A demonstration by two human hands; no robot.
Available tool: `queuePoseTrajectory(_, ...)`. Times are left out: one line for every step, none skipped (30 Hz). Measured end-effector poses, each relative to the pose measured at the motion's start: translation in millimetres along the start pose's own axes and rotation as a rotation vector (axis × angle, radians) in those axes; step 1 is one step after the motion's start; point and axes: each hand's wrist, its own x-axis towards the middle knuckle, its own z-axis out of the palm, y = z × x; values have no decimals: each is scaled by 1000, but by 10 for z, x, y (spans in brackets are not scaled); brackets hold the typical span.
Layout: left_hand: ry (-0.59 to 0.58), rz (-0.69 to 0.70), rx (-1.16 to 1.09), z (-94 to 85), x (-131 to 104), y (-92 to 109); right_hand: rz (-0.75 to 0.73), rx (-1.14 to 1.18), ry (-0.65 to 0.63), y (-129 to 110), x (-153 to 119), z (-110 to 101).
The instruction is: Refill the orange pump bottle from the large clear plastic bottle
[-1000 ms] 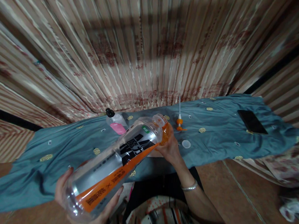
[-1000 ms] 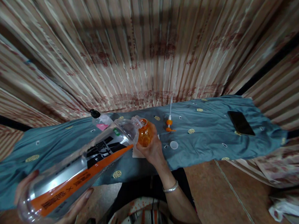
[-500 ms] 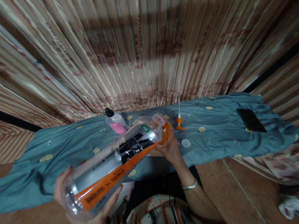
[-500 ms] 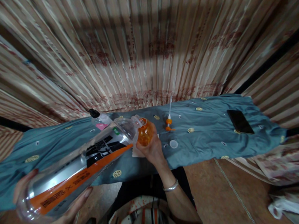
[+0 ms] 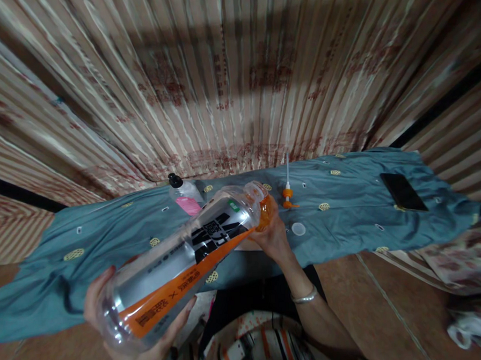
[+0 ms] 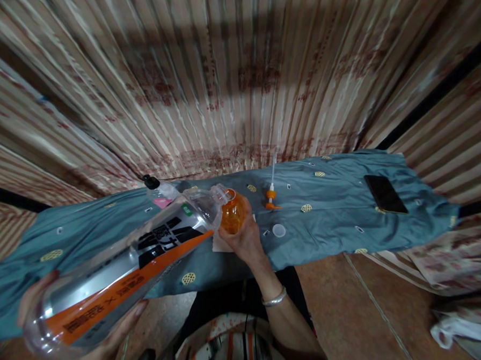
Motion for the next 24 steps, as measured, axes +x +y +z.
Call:
queuePoseTrajectory(-2,-14,0,-4,1,8,7,-2,4,3,-2,1)
queuePoseTrajectory(7,-5,-4,-6,6,24,15,-5,8,6,-3,3)
queuePoseTrajectory(29,-3,-18,-4,14,52,22,-7,11,9,-4,6)
queuePoseTrajectory(28,-11,-33,4,27,96,26,-9,12,10,-5,9)
queuePoseTrajectory(63,-7,-55,20,45,156,27,-8,10,10,-5,11)
queuePoseTrajectory(7,-88,-62,44,68,234,25,-5,8,8,-5,13)
queuePoseTrajectory(-19,-144,-86,79,97,324,21,-2,4,5,-4,13)
queuePoseTrajectory(-42,-177,-121,122,130,423,16,0,1,0,-3,13)
queuePoseTrajectory(-63,-198,-150,171,165,521,14,1,-1,-7,-2,12)
queuePoseTrajectory(-77,-214,-174,222,200,612,16,0,-2,-13,-1,10)
queuePoseTrajectory(-86,-227,-192,269,231,689,22,-3,1,-20,1,9)
queuePoseTrajectory(-91,-237,-206,308,255,745,27,-6,4,-25,2,8)
queuePoseTrajectory(-94,-241,-215,333,267,777,30,-7,6,-30,3,6)
queuePoseTrajectory(-94,-241,-221,342,268,783,29,-6,6,-32,4,4)
queuePoseTrajectory(-92,-236,-223,332,255,764,22,-4,6,-33,5,2)
queuePoseTrajectory(-87,-227,-221,306,232,720,15,-4,6,-33,5,-1)
queuePoseTrajectory(-77,-215,-215,266,200,655,10,-7,5,-31,6,-4)
queuePoseTrajectory(-63,-200,-205,215,164,572,9,-14,5,-29,7,-6)
queuePoseTrajectory(-42,-181,-185,160,127,478,12,-23,6,-27,8,-7)
queuePoseTrajectory(-16,-160,-157,105,95,378,18,-32,7,-25,9,-7)
queuePoseTrajectory(6,-133,-123,55,68,280,23,-38,7,-23,10,-6)
queuePoseTrajectory(5,-89,-89,15,48,191,27,-39,5,-21,11,-4)
queuePoseTrajectory(-60,-30,-52,-14,37,118,29,-38,3,-20,13,-1)
queuePoseTrajectory(-21,-3,-47,-30,32,65,31,-35,0,-19,14,3)
